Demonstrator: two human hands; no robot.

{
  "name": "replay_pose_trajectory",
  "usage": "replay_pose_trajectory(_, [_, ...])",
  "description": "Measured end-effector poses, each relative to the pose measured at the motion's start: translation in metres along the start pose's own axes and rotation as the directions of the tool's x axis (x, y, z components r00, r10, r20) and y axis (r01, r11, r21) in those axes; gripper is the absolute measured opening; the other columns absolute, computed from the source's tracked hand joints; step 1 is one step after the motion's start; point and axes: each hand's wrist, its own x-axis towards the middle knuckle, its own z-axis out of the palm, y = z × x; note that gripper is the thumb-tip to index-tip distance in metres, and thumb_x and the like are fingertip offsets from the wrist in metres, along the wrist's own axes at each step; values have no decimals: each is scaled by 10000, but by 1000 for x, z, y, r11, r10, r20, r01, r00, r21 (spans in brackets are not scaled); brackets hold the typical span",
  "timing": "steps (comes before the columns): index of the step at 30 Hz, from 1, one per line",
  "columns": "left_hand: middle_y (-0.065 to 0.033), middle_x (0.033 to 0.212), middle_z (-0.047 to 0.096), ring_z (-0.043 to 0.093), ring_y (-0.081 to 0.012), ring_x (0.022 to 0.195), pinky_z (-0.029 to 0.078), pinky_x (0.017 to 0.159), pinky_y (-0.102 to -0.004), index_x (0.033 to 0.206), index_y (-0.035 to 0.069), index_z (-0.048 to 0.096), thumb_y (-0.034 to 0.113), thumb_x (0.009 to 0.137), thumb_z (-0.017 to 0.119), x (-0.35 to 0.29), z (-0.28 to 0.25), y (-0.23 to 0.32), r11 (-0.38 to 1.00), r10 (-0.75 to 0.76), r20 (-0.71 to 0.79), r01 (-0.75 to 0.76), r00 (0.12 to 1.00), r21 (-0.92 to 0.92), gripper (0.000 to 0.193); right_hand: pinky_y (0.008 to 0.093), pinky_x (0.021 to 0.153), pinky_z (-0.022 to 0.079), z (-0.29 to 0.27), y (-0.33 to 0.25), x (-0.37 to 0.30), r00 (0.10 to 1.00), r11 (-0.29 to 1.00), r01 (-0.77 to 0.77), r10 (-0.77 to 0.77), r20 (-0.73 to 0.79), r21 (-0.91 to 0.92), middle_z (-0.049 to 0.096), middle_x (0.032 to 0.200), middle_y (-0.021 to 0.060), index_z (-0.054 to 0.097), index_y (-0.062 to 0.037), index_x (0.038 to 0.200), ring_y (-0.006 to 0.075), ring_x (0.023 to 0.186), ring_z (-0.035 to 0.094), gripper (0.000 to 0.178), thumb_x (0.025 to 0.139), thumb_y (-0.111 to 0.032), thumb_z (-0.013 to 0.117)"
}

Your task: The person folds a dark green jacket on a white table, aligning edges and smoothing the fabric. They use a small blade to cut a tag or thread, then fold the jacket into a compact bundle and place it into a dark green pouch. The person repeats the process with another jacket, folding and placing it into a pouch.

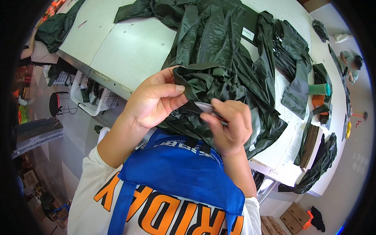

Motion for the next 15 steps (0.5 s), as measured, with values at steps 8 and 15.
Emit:
replay_pose_trajectory(8, [-71,1050,585,609,-175,939,515,817,-304,1161,37,492,8,791,658,1,-22,7,996,-69,315,47,947,77,407,328,899,483,-7,13,-6,601,9,-644,624,499,765,626,1125,92,535,39,1216,181,983,614,599,814,-354,742])
replay_pose_trajectory(15, [-79,1074,518,551,-243,927,466,797,-324,1188,99,491,4,659,772,-16,10,-11,-136,338,498,-483,798,865,607,203,636,381,8,1,9,745,688,-657,654,129,309,528,747,-34,523,-57,781,53,698,459,209,739,108,643])
